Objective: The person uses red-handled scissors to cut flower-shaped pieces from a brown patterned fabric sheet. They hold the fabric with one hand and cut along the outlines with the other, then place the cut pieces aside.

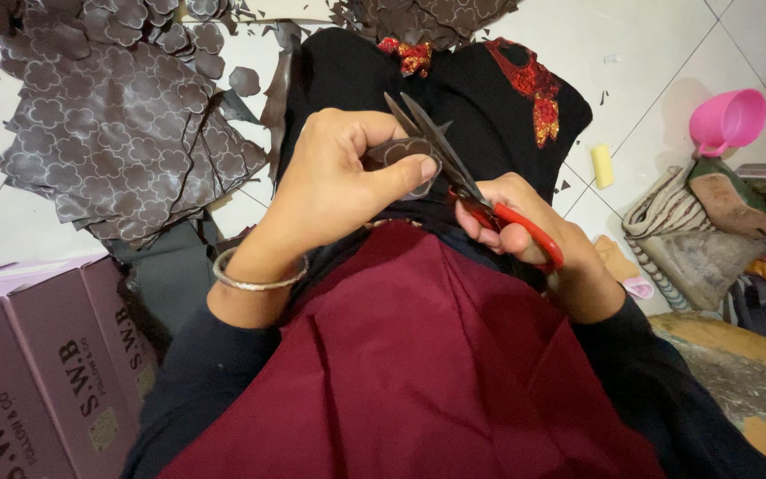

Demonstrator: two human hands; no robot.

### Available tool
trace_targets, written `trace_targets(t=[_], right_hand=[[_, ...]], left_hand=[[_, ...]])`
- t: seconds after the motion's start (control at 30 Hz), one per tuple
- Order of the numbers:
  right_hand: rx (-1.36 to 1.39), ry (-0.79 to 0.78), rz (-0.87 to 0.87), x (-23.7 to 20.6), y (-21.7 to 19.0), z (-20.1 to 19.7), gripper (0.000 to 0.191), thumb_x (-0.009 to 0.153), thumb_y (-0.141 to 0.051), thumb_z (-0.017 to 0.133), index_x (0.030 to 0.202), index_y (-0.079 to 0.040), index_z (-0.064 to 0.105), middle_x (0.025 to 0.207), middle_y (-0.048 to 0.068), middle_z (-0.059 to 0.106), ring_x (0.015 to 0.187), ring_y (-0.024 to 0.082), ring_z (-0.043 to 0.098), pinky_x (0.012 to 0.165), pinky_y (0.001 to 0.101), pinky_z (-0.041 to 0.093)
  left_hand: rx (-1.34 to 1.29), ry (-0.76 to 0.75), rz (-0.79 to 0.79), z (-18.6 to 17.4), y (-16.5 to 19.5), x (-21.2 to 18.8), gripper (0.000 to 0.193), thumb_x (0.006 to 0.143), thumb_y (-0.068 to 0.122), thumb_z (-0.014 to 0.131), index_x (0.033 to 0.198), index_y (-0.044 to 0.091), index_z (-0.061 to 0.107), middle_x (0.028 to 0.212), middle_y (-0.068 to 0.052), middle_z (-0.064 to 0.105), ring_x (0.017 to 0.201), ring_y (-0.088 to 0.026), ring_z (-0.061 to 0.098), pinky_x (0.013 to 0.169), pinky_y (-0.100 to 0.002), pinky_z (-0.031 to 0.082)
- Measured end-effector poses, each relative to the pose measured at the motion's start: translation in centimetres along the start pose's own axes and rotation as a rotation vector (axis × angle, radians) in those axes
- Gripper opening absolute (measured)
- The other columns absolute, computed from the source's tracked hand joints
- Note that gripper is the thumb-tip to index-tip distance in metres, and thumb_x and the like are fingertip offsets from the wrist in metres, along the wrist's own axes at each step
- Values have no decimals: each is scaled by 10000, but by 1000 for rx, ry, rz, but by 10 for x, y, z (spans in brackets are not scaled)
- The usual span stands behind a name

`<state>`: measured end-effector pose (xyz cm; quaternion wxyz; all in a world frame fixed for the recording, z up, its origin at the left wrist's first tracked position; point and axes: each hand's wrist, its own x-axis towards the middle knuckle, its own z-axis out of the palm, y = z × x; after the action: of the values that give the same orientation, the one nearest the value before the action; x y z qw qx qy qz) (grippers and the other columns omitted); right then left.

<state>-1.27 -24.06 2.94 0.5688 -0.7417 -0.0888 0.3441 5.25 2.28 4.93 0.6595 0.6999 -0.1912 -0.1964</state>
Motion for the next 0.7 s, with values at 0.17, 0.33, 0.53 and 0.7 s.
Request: trace_targets(t=[0.17, 0.33, 0.53, 0.7], right_hand=[[-67, 25, -19, -3, 4, -8, 946, 561, -1036, 438, 673, -99, 510, 569, -73, 438, 526, 38, 404, 473, 217, 294], [-34, 102, -69, -3, 5, -9, 997, 601, -1019, 495, 814, -51, 603, 636, -53, 494, 578, 54, 460, 527, 220, 347], [160, 253, -238, 4, 4, -4, 956, 782, -866, 655, 1195, -5, 651, 903, -7, 601, 833, 62, 585, 776, 219, 474], [251, 357, -272, 18, 8, -1, 467, 949, -297, 821, 1212, 40, 632, 1052, 33, 648, 959, 84, 597, 878, 235, 487]], left_hand=[[-95, -67, -43, -7, 7, 1, 128, 888, 147, 748, 901, 21, 759, 691, 28, 682, 618, 10, 571, 535, -198, 456], [119, -14, 17, -8, 8, 5, 149, 892, 155, 766, 844, 19, 729, 628, 7, 625, 583, -26, 529, 517, -223, 422], [118, -13, -20, 1, 0, 8, 121, 861, 166, 736, 861, 45, 725, 625, 11, 652, 553, -40, 590, 495, -252, 451], [297, -35, 192, 17, -13, 17, 132, 819, 119, 769, 861, 6, 716, 687, -73, 654, 597, -121, 625, 566, -287, 483]])
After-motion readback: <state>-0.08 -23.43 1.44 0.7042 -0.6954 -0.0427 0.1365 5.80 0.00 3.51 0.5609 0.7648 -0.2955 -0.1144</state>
